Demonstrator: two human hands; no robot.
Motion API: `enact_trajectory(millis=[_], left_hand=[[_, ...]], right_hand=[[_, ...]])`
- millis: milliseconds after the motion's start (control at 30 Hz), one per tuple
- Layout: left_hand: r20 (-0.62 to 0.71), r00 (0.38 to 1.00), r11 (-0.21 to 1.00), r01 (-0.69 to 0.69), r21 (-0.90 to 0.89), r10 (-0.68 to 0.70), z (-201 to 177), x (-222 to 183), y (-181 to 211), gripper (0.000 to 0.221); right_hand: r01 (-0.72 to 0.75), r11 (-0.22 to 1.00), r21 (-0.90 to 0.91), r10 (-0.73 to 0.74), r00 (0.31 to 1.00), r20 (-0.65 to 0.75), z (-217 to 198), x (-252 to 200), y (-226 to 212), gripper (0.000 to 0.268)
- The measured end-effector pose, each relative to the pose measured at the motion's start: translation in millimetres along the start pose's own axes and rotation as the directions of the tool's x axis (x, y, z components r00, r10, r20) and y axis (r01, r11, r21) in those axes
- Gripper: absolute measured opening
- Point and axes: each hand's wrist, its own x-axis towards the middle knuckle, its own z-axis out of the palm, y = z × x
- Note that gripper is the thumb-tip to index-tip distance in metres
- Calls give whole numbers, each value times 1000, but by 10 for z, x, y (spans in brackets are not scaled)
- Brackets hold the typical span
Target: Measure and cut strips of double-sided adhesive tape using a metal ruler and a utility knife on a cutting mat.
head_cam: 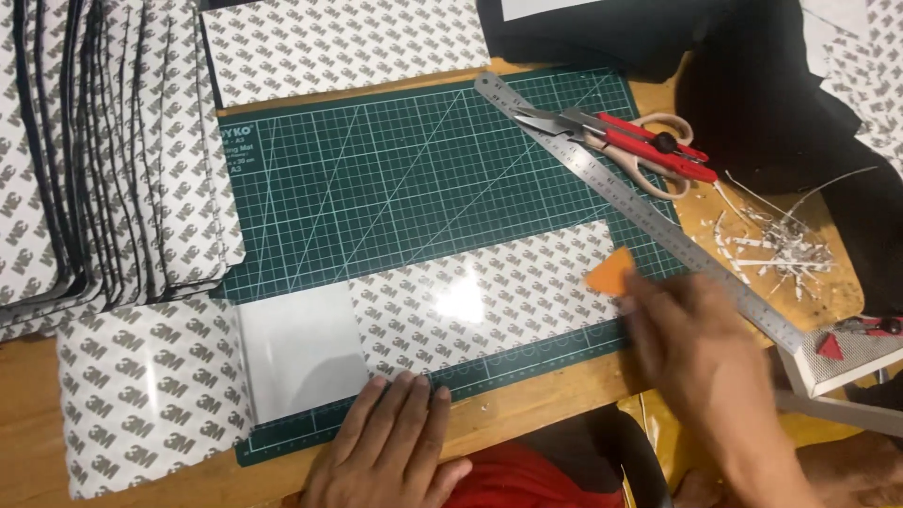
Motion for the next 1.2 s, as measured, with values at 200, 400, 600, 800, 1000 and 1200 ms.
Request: enact_trajectory(millis=[200, 400, 600, 800, 1000, 1200], left_hand=[[-29, 998, 998, 53, -44, -54, -65, 66, 7, 69], [-40, 997, 991, 65, -115, -70, -76, 118, -17, 65], [-36, 996, 962, 66, -263, -78, -78, 186, -58, 63], [-67, 995, 991, 61, -118, -69, -74, 197, -59, 54], [-60, 994, 987, 81, -138, -90, -105, 247, -55, 54], [-101, 989, 989, 97, -113, -108, -160, 281, -44, 59]], right_hand=[[98, 995, -8, -99, 992, -75, -75, 171, 144, 26], [265, 951, -157, -287, 948, -136, 19, 670, 284, 30], [480, 844, -240, -526, 828, -193, 287, 1281, -84, 13], [581, 783, -223, -621, 752, -223, 398, 1611, -183, 12], [555, 828, -80, -559, 804, -202, 170, 1675, -184, 14], [250, 948, -196, -288, 936, -200, -99, 1554, 364, 19]])
